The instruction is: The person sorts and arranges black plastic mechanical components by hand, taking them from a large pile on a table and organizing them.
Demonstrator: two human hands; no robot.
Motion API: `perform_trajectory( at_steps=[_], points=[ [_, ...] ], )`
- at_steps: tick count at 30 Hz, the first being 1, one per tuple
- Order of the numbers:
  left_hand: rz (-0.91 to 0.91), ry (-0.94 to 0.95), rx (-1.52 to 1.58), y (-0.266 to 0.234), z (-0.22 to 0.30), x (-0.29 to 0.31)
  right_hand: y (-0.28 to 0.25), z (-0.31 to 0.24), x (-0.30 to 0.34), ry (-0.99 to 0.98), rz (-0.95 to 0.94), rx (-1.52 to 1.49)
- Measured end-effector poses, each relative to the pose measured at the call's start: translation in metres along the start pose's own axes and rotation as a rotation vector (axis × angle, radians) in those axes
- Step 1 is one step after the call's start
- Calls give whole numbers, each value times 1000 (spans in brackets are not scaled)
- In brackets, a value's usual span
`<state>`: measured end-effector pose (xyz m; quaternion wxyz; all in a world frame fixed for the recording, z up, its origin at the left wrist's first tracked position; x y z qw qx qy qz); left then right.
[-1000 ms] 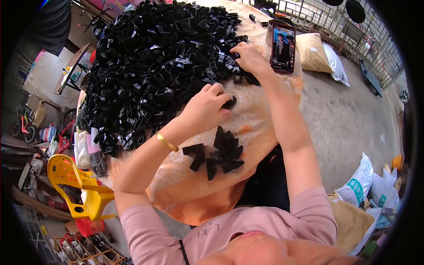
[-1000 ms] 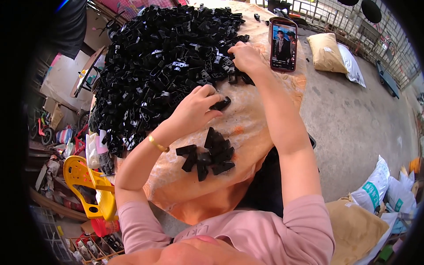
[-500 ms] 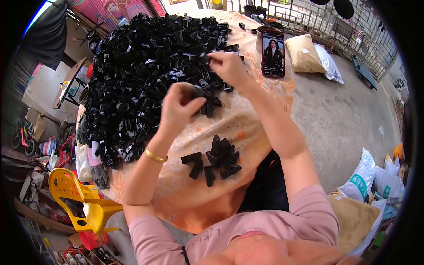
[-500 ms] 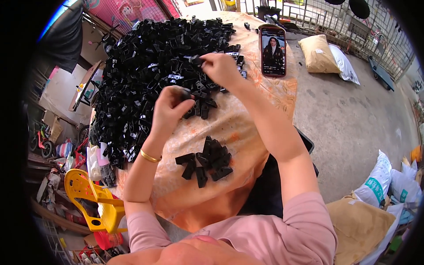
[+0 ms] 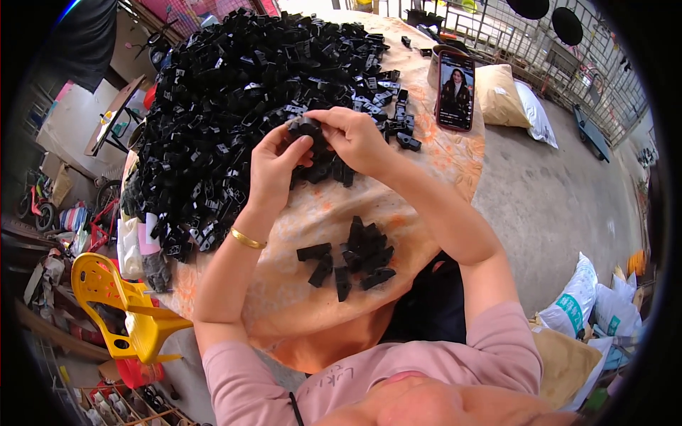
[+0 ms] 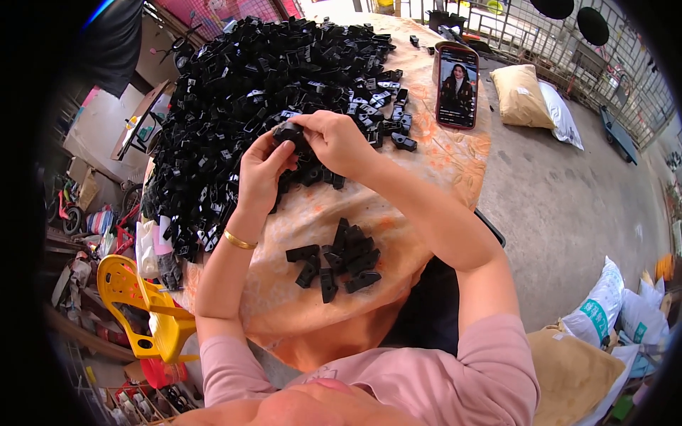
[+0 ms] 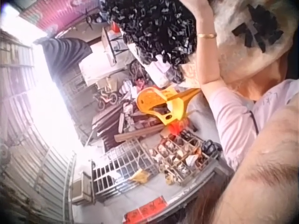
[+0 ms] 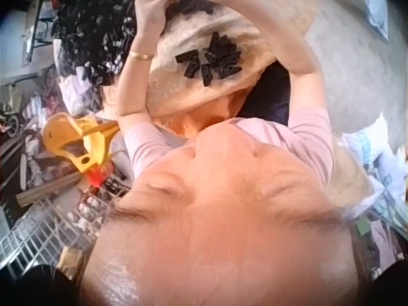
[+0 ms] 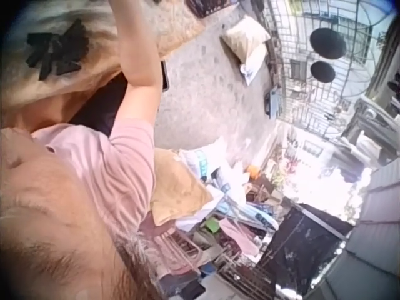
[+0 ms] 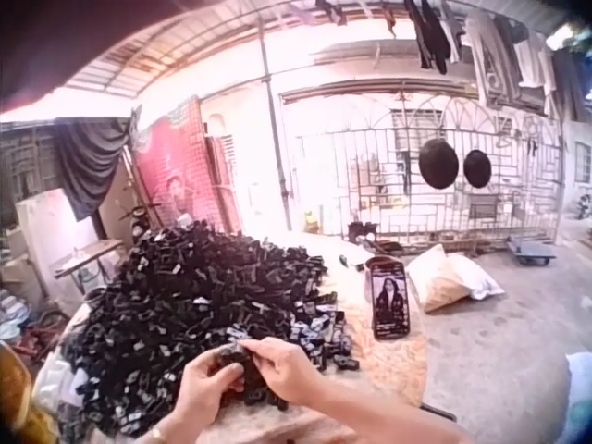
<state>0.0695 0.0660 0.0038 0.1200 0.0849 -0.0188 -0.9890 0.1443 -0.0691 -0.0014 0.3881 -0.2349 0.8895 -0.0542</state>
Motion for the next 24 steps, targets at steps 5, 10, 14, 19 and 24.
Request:
perform_trajectory(
  at_steps=[5, 10, 14, 19, 24],
  points=[
    [49, 100, -84, 2, 3, 1, -6, -6, -2, -90, -2, 6],
    [28, 102, -170, 4, 6, 4, -1, -18, 7, -172, 38, 232],
    [41, 156, -96, 14, 9, 10, 4, -31, 9, -324, 121, 289],
    [-26, 77, 213, 10, 13, 8, -5, -4, -1, 234, -263, -476],
    [-112, 105, 166, 6, 18, 9, -14, 2, -5, 197, -351, -508]
  ],
)
Point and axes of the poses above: each hand's wrist, its own x-axis away from the middle knuckle, its own y-axis out of the palm, z = x × y, the point moved 2 cm from there along -x, towards the middle knuckle, and after that the axes turned 3 degrees about -x, right-handed, at the moved point
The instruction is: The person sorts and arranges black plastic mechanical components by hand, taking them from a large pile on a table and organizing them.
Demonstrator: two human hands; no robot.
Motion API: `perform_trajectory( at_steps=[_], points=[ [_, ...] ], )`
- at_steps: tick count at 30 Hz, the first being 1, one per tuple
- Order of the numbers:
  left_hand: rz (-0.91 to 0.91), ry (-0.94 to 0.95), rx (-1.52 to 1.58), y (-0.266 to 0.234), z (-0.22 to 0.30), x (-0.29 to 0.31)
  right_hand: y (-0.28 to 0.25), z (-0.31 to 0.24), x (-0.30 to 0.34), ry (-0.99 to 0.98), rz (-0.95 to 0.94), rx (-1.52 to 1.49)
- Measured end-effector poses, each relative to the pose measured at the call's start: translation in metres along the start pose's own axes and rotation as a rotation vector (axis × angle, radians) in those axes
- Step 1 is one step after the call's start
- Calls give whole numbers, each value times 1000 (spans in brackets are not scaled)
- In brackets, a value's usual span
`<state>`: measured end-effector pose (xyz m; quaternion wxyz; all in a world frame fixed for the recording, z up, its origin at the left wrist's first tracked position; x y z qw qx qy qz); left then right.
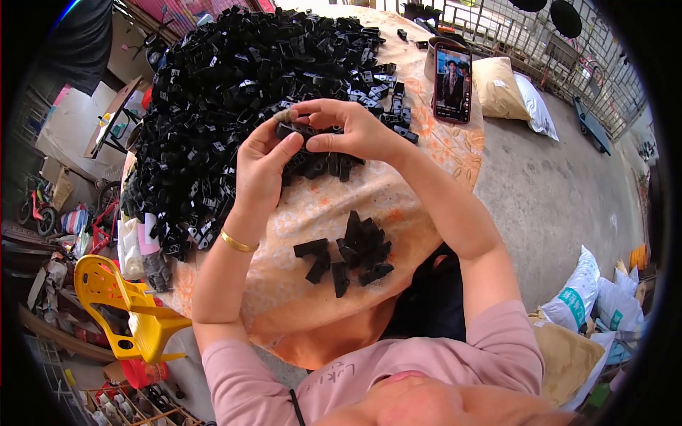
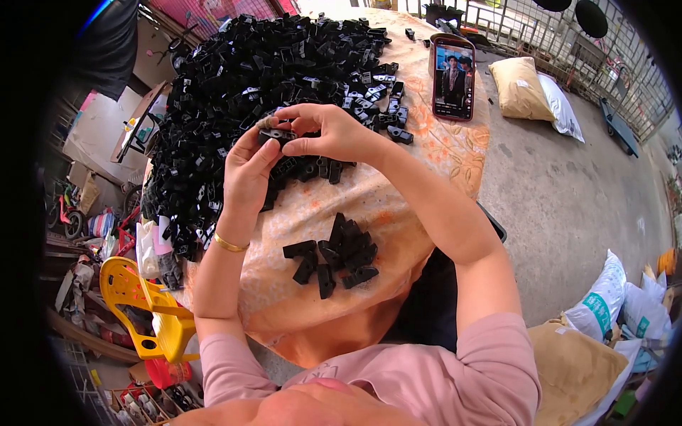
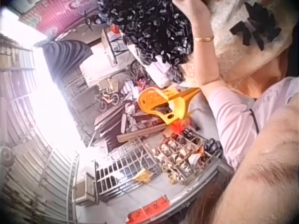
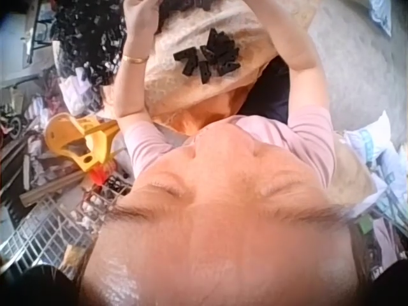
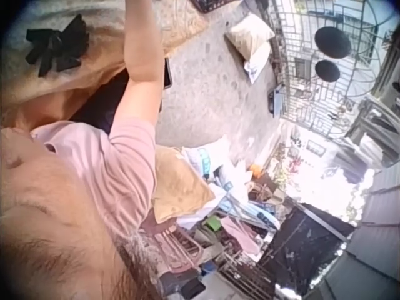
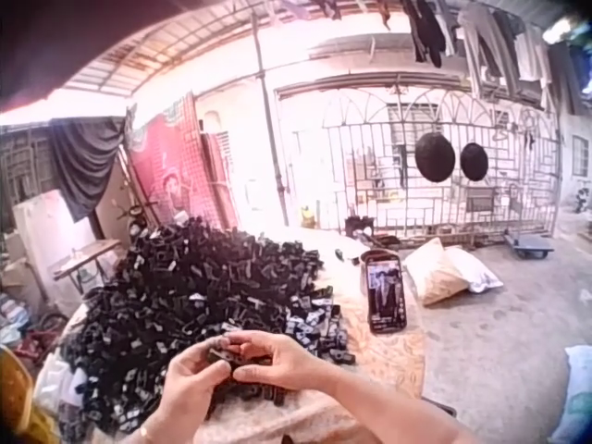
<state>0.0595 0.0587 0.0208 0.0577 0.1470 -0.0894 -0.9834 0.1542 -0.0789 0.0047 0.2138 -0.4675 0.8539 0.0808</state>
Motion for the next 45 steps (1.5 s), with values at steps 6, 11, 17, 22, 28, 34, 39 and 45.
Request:
perform_trajectory(
  at_steps=[6, 11, 17, 22, 28, 34, 39, 45],
  points=[
    [9, -15, -163, -4, 7, 3, 2, -13, -1, -100, -19, 208],
    [-429, 68, -728, 34, 11, 20, -78, 8, 2, 56, 578, 509],
    [-723, 162, -947, 47, -15, 30, -109, 41, 12, 461, 676, 1559],
    [-205, 348, -1383, 39, -37, 14, -118, 43, 8, 715, 544, 1400],
    [-248, 320, -1547, 40, -43, 17, -98, 27, 9, 162, 737, 907],
    [-331, 443, -1509, 38, -40, 26, -46, 12, -1, 108, 417, 60],
    [-190, 270, -1201, 28, -27, 19, -36, 16, -1, 147, 301, -278],
    [50, -204, -197, -6, -13, -8, -12, 1, 0, 175, 169, -494]
  ],
)
Point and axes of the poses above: each hand's wrist, its own x-axis away from the middle knuckle, its own y-axis out of the palm, z = x × y, the point moved 2 cm from there along -x, towards the middle knuckle, and after that the axes turned 3 degrees about -x, right-handed, at the moved point
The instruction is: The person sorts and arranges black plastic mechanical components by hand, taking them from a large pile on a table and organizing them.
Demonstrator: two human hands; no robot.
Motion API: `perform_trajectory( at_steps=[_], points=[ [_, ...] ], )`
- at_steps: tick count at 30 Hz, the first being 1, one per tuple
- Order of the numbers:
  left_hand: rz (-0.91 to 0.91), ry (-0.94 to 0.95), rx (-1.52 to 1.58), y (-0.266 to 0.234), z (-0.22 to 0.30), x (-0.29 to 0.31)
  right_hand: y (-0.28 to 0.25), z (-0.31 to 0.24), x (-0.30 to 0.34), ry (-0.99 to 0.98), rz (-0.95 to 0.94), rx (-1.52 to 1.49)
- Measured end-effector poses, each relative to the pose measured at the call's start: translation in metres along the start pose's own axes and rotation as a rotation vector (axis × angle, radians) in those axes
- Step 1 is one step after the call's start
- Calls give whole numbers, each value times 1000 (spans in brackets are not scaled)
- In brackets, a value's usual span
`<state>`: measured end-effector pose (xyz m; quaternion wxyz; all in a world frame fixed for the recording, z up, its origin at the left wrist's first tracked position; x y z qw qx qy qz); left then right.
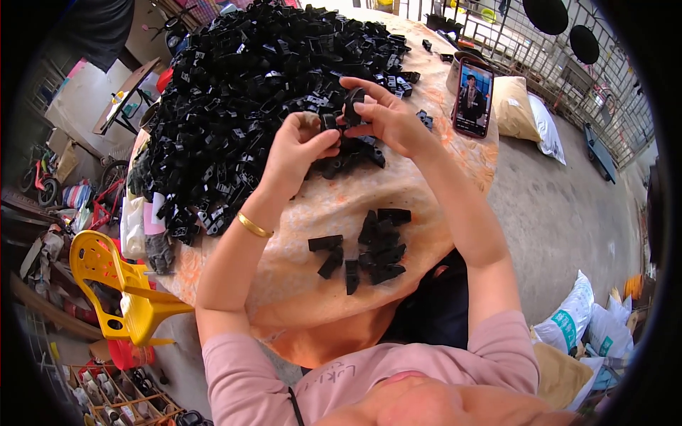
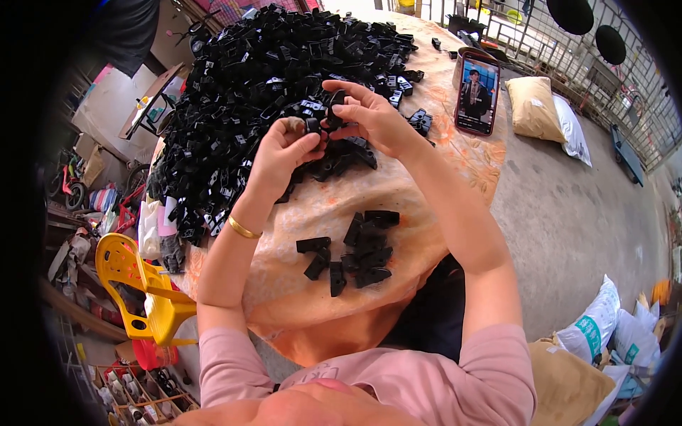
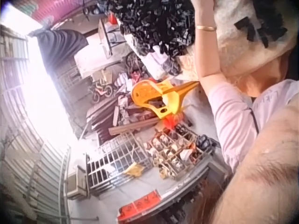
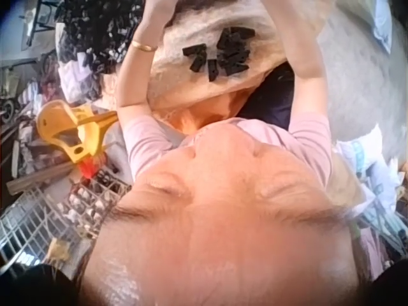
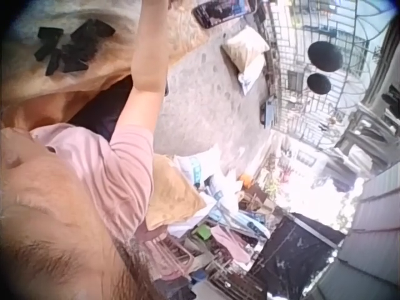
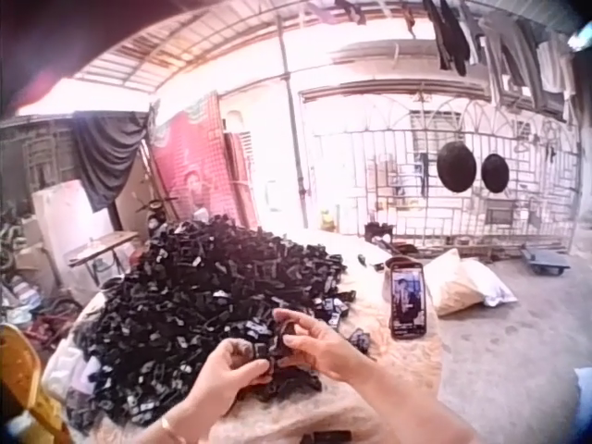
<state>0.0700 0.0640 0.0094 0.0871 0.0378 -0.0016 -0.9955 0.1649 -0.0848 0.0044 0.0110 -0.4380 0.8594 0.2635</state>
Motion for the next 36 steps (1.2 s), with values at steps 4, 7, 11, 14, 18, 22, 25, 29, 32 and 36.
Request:
perform_trajectory(
  at_steps=[4, 7, 11, 14, 18, 22, 25, 29, 32, 36],
  points=[
    [55, 110, 81, -4, 1, -2, 8, 0, 4, 3, -37, 230],
    [47, 129, 57, -3, -1, -3, 10, 3, 3, -56, -21, 355],
    [87, 97, 71, -5, -6, -5, 17, 6, 5, -132, 72, 402],
    [72, 68, 107, -8, -10, -6, 21, 9, 7, -116, 66, 291],
    [38, 80, 52, -12, -13, -7, 22, 12, 5, -41, 31, 91],
    [7, 86, 42, -6, -8, -4, 12, 17, 2, 61, -8, -56],
    [-20, 47, 148, -5, -7, -3, 13, 17, 2, 92, -98, -221],
    [-60, 11, 243, -1, -3, 1, 16, 16, 3, 106, -134, -294],
    [-95, 27, 300, 3, -3, 0, 15, 14, 4, 115, -164, -283],
    [-79, 42, 205, -5, -4, -1, 21, 11, 5, 49, -98, -38]
  ],
)
Point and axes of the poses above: each hand's wrist, its own x-axis away from the middle knuckle, its own y-axis out of the palm, z = x × y, the point moved 2 cm from there along -x, towards the middle knuckle, and after that the axes turned 3 degrees about -x, right-handed, at the moved point
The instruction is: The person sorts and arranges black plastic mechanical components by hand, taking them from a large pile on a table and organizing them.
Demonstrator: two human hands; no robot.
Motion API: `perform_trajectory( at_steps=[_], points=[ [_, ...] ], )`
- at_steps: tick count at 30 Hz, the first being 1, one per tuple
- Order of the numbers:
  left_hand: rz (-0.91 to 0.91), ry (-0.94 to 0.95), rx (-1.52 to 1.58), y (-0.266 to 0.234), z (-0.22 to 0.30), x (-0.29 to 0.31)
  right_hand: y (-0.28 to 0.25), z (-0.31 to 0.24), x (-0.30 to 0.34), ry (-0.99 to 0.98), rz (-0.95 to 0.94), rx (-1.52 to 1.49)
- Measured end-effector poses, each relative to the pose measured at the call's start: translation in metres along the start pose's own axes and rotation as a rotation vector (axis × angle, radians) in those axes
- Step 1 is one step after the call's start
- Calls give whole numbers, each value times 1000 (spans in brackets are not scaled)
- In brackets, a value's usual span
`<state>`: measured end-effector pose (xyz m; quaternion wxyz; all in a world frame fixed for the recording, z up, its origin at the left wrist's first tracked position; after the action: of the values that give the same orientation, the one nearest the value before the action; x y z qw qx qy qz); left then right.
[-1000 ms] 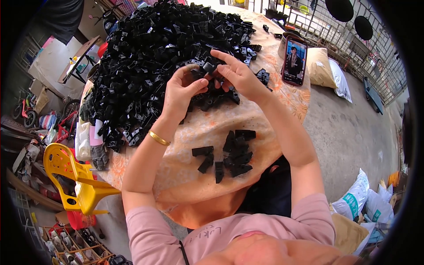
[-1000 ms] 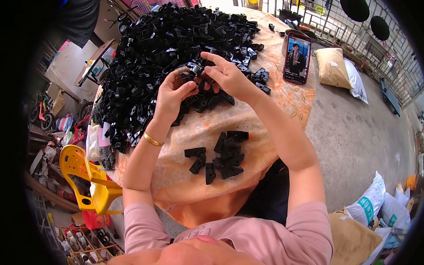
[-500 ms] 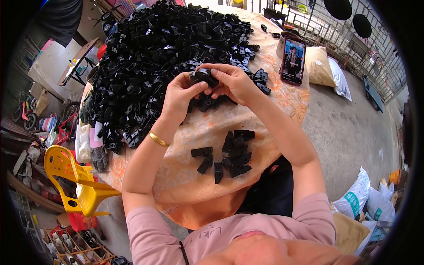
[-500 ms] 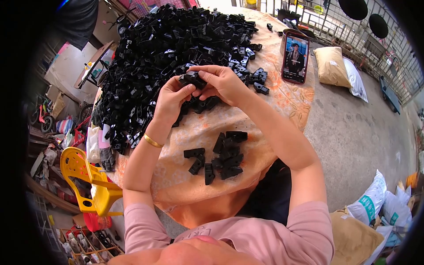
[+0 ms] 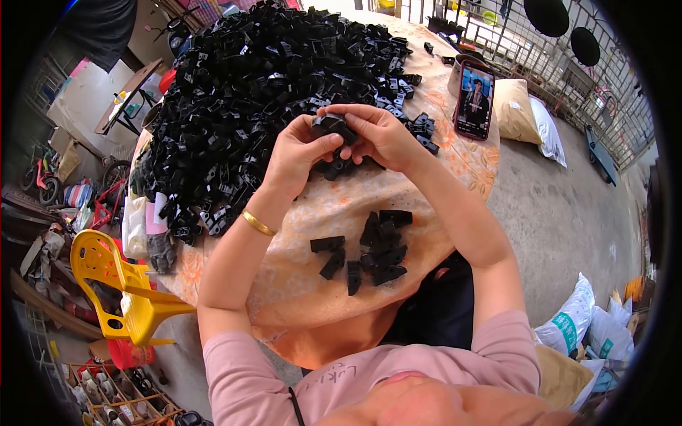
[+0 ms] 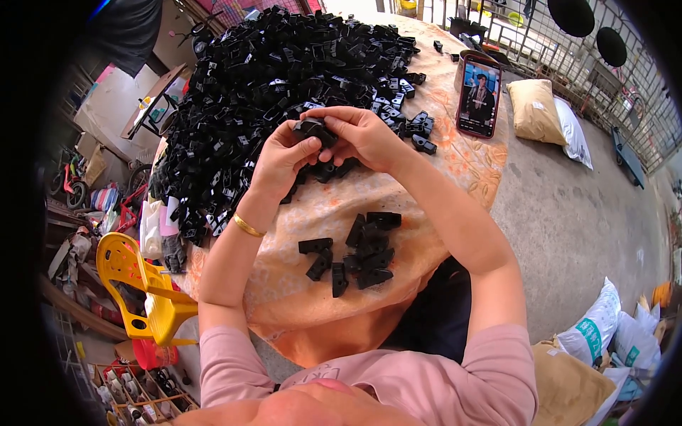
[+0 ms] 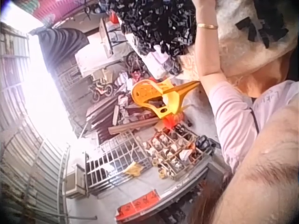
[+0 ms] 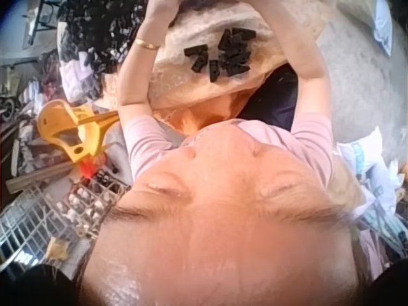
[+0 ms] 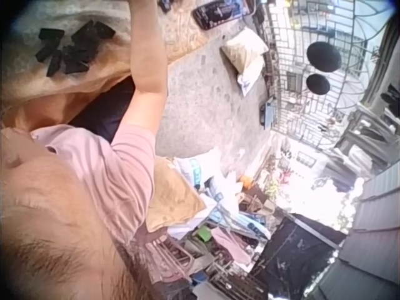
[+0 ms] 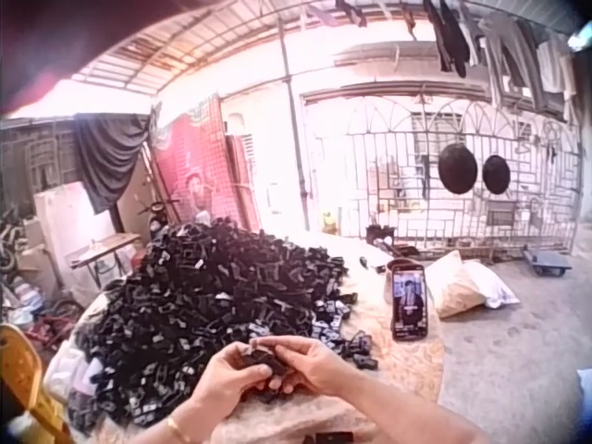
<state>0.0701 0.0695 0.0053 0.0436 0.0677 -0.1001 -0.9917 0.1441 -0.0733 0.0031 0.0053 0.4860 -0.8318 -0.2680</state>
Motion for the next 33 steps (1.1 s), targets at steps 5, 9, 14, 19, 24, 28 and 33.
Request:
perform_trajectory(
  at_steps=[5, 9, 14, 19, 24, 28, 33],
  points=[
    [87, 93, -288, 5, 10, 1, 5, 6, 1, -136, 162, 349],
    [123, 118, -426, 8, 15, 3, 2, 9, 3, -258, 198, 562],
    [115, 112, -387, -1, 19, 0, 8, 9, 2, -170, 145, 327],
    [119, 155, -485, 0, 23, 0, 8, 8, 2, -205, 146, 432],
    [134, 196, -529, 2, 24, 2, 10, 11, 3, -545, 140, 728],
    [153, 193, -313, 8, 18, 5, 10, 7, 3, -518, 189, 716],
    [156, 205, -153, 16, 12, 8, 20, 0, 7, -533, 295, 813]
  ],
)
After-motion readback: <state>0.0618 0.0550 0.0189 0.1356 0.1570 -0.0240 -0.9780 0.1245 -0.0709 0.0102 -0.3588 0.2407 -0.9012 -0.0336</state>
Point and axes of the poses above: each hand's wrist, its own x-axis away from the middle knuckle, its own y-axis out of the palm, z = x × y, the point moved 2 cm from there along -x, towards the middle knuckle, and after that the axes turned 3 degrees about -x, right-handed, at the moved point
